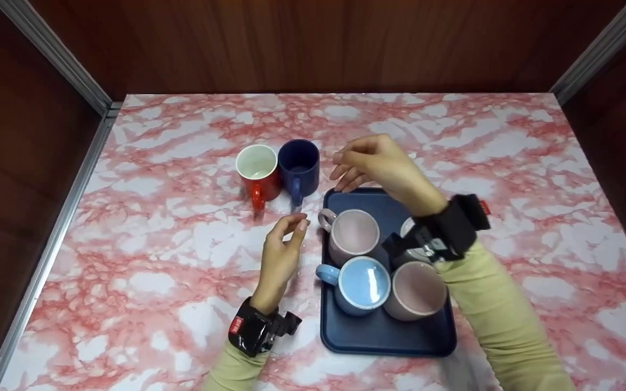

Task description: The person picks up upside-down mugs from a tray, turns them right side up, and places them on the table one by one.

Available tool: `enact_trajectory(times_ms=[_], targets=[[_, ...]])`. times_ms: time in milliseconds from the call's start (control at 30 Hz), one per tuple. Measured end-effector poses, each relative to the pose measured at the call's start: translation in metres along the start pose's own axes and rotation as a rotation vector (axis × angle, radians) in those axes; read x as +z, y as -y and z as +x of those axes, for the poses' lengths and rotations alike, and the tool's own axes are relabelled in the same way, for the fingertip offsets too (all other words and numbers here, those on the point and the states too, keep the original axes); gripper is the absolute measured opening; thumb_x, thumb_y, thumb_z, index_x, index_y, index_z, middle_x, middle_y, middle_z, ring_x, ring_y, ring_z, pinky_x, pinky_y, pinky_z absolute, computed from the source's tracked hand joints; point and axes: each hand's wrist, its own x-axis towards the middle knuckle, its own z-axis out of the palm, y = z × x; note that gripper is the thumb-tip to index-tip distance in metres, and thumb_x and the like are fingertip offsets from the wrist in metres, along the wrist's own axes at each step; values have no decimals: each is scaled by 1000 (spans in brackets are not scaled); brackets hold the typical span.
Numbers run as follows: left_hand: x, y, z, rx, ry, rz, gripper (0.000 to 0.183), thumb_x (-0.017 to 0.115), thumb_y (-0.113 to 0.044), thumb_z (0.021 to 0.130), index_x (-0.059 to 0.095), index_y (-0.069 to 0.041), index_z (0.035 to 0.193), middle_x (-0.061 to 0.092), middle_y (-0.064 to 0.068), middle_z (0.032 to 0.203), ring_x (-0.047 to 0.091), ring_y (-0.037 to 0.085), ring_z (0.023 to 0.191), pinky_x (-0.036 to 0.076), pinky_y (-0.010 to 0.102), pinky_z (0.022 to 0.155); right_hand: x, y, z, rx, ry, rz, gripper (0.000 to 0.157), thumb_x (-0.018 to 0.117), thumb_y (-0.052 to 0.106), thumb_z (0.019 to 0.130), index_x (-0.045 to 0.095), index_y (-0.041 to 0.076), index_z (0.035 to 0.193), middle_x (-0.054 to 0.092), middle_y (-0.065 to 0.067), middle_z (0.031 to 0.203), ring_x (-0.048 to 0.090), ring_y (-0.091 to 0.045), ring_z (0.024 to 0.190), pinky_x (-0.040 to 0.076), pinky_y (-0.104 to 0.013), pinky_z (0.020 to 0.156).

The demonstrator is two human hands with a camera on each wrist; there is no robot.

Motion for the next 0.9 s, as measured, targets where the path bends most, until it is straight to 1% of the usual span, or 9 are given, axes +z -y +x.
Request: enact_trajectory(times_ms=[167, 300, 400, 467, 567, 633, 700, 800, 900], targets=[[5, -4, 1, 37, 50, 27, 25, 55, -14, 91, 60, 3, 109, 61, 16, 105, 54, 26, 101, 44, 36, 78, -12, 1, -18, -89, 30, -57, 21, 55, 9, 91, 59, -9, 100, 65, -20, 81, 65, -29, 68, 53, -38, 64], [7, -4, 0, 78, 123, 49, 28, 54, -14, 92, 58, 4, 113, 60, 19, 110, 54, 27, 104, 43, 42, 82, -26, -2, -32, -143, 62, -146, 23, 57, 11, 91, 60, -10, 100, 65, -21, 81, 65, -30, 69, 53, -39, 64], [9, -6, -1, 96, 172, 64, 30, 53, -15, 92, 57, 2, 116, 59, 18, 113, 53, 26, 107, 40, 48, 86, -38, -7, -42, -147, 69, -219, 25, 57, 14, 91, 61, -8, 101, 66, -18, 82, 65, -31, 71, 53, -39, 64], [11, -8, -2, 110, 198, 73, 30, 53, -15, 92, 57, 1, 116, 59, 16, 113, 53, 26, 107, 39, 49, 87, -47, -11, -48, -146, 57, -247, 26, 57, 15, 91, 61, -8, 102, 66, -16, 83, 65, -30, 71, 53, -39, 65], [15, -10, -3, 153, 246, 74, 30, 54, -15, 91, 57, 2, 116, 59, 15, 112, 53, 25, 103, 39, 48, 87, -61, -18, -56, -156, 20, -267, 26, 57, 16, 91, 61, -8, 102, 67, -13, 83, 65, -28, 71, 53, -37, 65], [19, -13, -3, 193, 284, 85, 30, 55, -15, 91, 58, 3, 115, 59, 15, 111, 53, 25, 102, 40, 44, 89, -70, -23, -62, -166, -6, -260, 25, 56, 14, 92, 60, -9, 102, 67, -14, 84, 65, -26, 71, 53, -36, 65], [22, -16, -4, 234, 327, 111, 30, 55, -15, 91, 58, 3, 114, 59, 14, 112, 53, 24, 103, 39, 40, 91, -80, -29, -67, -172, -41, -289, 24, 55, 12, 92, 60, -9, 102, 67, -14, 85, 65, -24, 70, 53, -33, 63], [27, -20, -5, 287, 385, 170, 29, 55, -16, 91, 59, 2, 113, 58, 12, 113, 52, 23, 104, 40, 34, 91, -91, -38, -72, -174, -102, -415, 21, 55, 11, 92, 62, -7, 100, 67, -12, 84, 63, -17, 67, 51, -26, 58], [32, -24, -7, 328, 443, 225, 29, 56, -16, 90, 58, 0, 114, 58, 11, 113, 52, 23, 104, 41, 34, 89, -102, -49, -76, -204, -154, -629, 14, 59, 7, 88, 66, -3, 95, 66, -10, 82, 58, -7, 66, 47, -19, 56]])
